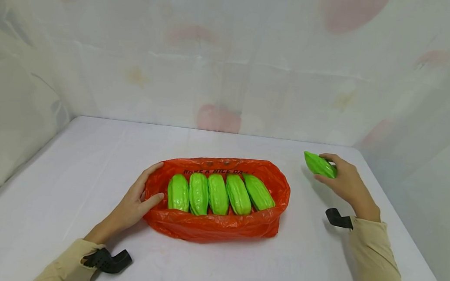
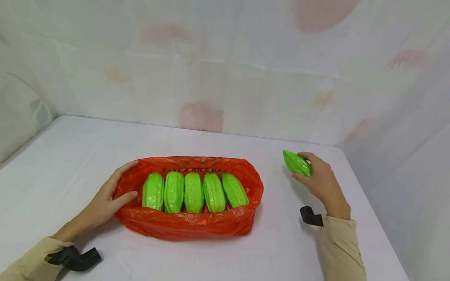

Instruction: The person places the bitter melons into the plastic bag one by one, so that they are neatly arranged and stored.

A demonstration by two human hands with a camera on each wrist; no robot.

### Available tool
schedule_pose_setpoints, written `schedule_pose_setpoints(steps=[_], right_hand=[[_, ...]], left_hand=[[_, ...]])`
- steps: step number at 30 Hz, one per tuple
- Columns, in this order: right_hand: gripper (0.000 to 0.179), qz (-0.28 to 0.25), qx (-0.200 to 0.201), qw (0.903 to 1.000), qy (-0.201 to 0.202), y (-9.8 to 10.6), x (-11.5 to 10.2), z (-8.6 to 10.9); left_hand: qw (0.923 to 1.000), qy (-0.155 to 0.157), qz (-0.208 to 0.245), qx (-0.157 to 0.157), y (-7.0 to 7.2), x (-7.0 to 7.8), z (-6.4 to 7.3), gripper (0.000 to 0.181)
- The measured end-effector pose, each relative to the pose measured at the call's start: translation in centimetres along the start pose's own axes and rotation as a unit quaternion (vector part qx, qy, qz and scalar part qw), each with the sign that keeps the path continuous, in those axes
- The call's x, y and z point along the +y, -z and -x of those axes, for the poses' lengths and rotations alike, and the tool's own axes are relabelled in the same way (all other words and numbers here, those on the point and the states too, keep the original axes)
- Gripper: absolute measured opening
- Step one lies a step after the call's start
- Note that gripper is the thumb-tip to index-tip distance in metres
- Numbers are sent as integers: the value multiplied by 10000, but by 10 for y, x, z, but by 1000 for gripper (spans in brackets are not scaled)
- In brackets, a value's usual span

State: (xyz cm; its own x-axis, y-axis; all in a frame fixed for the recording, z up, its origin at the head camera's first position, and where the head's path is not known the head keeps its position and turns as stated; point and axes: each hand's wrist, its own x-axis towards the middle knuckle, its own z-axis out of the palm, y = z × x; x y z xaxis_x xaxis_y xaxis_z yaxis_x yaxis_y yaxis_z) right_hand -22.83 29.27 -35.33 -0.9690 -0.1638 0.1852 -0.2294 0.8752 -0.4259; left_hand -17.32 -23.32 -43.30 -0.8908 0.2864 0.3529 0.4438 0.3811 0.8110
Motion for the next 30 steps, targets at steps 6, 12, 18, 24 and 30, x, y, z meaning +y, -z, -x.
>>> schedule_pose_setpoints(steps=[6, 12, 18, 24, 30], right_hand=[[62, -89, -87, 9999, 98, 1, -9, -1], [61, -76, -15, 9996, 281, 1, -18, -1], [59, -46, 158, 9986, 498, -1, -28, -1], [58, -79, 240, 9974, 681, -2, -38, -1], [58, -90, 291, 9957, 876, -3, -47, -2]], left_hand=[[10000, -6, 16, -5, 0, 0, 0, 73], [10000, -2, 23, -9, 0, -1, 0, 73], [10000, -15, 43, -17, 0, -1, 0, 73], [10000, -35, 86, -10, 0, 0, 0, 72], [9999, -37, 95, -5, 0, 0, 0, 73]])
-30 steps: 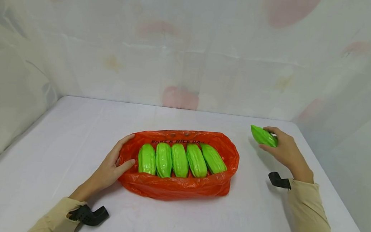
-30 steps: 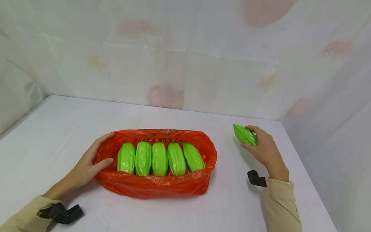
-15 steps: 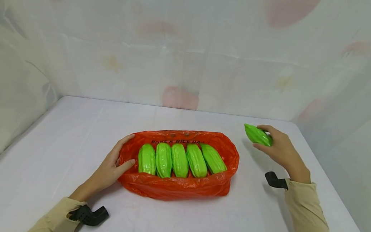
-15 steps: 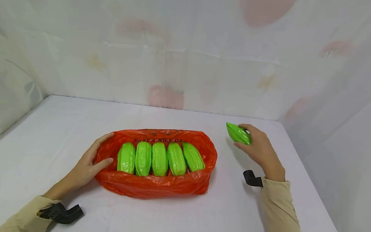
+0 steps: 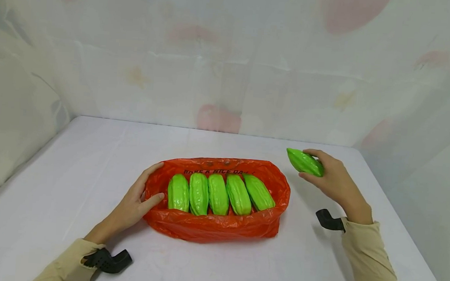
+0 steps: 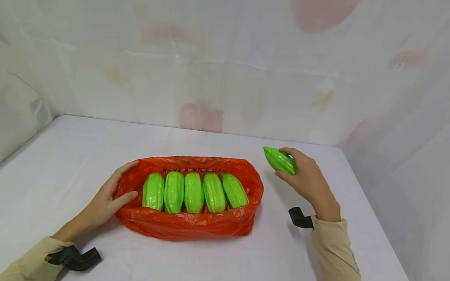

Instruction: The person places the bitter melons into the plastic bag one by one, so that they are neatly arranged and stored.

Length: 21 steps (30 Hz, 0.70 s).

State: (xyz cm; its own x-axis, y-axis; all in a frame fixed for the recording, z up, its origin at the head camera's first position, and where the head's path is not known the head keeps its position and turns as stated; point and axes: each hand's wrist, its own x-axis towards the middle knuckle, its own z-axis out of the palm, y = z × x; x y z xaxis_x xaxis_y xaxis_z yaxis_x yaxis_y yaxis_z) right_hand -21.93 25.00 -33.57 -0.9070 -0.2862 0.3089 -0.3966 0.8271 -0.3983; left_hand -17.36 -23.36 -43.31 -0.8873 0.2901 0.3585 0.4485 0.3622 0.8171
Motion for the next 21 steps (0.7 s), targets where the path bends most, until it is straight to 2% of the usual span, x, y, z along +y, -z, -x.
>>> schedule_pose_setpoints(steps=[12, 21], right_hand=[[58, 5, 268, 9989, 375, 3, -16, 1], [60, -25, 320, 9978, 577, 5, -35, 2]], left_hand=[[10000, -47, -65, 31, 0, 1, 0, 73], [10000, -21, 34, 25, -1, 1, 0, 74]])
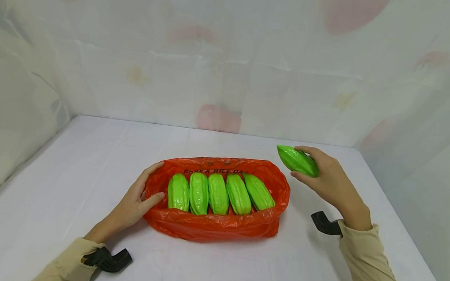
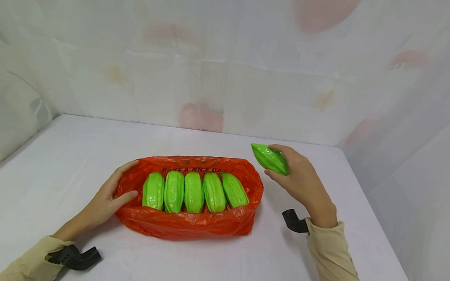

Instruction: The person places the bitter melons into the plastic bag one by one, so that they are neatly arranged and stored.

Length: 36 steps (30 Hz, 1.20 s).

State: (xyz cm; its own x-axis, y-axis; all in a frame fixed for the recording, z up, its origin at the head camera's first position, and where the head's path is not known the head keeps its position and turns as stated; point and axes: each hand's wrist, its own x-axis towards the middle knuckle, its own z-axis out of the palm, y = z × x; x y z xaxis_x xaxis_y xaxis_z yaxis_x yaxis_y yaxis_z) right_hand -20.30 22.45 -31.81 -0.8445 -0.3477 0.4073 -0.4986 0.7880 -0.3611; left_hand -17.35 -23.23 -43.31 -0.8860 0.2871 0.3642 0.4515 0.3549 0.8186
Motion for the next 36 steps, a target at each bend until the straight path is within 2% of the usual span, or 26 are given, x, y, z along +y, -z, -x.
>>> schedule_pose_setpoints(steps=[8, 23, 36], right_hand=[[59, -76, 117, 9988, 464, 0, -19, 0], [60, -289, -6, 9950, 952, -14, -43, 0], [60, -409, -408, 9938, 946, -33, -62, 1]], left_hand=[[10000, 3, -19, -9, 0, 1, 0, 73], [10000, 29, 33, -23, 0, 1, 0, 73], [10000, 30, 31, -11, 0, 2, 0, 73]])
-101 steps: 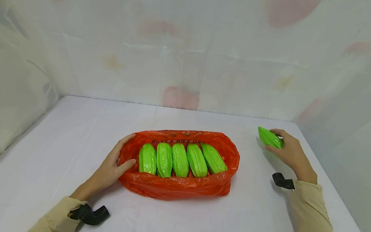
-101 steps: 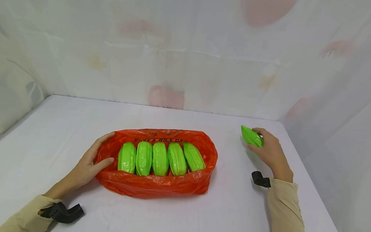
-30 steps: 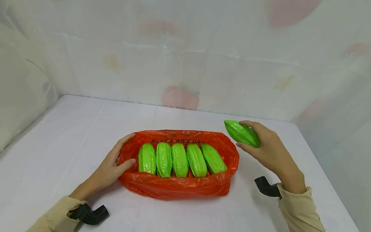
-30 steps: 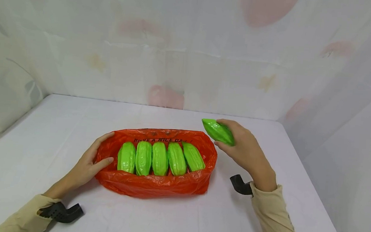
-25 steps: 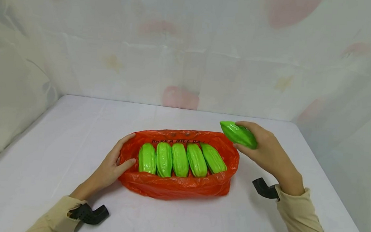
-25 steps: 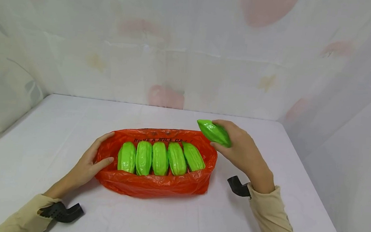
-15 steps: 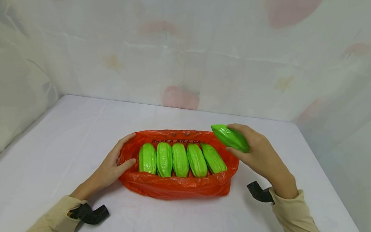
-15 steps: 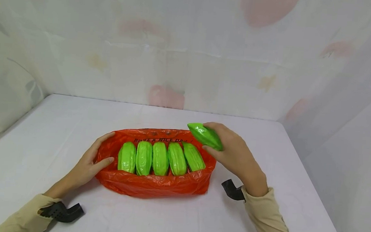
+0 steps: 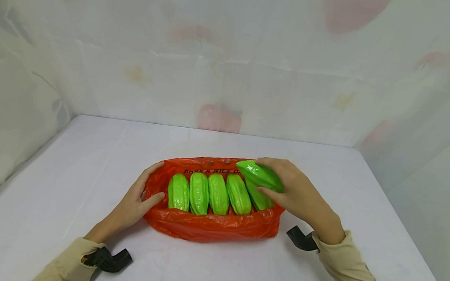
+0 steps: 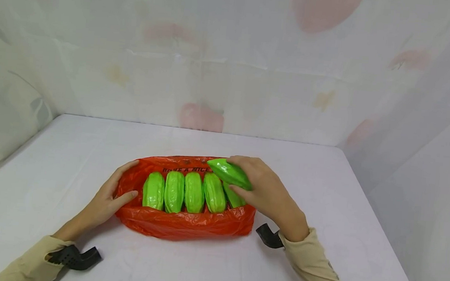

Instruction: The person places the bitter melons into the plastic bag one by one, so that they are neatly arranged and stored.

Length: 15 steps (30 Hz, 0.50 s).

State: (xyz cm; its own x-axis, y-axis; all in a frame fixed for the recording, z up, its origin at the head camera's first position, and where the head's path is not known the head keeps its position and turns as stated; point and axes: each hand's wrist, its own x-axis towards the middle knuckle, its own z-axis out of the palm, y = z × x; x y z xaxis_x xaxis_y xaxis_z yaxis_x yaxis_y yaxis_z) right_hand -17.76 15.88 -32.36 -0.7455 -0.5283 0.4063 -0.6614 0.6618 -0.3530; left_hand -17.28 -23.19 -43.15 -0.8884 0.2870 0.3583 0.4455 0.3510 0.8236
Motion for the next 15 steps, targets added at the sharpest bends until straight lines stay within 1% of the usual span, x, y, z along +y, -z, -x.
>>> schedule_pose_setpoints(steps=[6, 9, 12, 15], right_hand=[[62, 14, -102, 9997, 206, -9, -5, -1], [61, -71, -221, 9994, 275, -12, -6, -2], [61, -224, -414, 9985, 270, -15, -8, -3], [60, -357, -607, 9974, 173, -18, -11, -3]], left_hand=[[10000, -11, -23, -5, 0, -1, 0, 73], [10000, -10, -18, -10, 0, -1, 0, 74], [10000, -8, -18, -5, 0, -1, 0, 74], [10000, -1, -21, -2, 0, -2, 0, 74]])
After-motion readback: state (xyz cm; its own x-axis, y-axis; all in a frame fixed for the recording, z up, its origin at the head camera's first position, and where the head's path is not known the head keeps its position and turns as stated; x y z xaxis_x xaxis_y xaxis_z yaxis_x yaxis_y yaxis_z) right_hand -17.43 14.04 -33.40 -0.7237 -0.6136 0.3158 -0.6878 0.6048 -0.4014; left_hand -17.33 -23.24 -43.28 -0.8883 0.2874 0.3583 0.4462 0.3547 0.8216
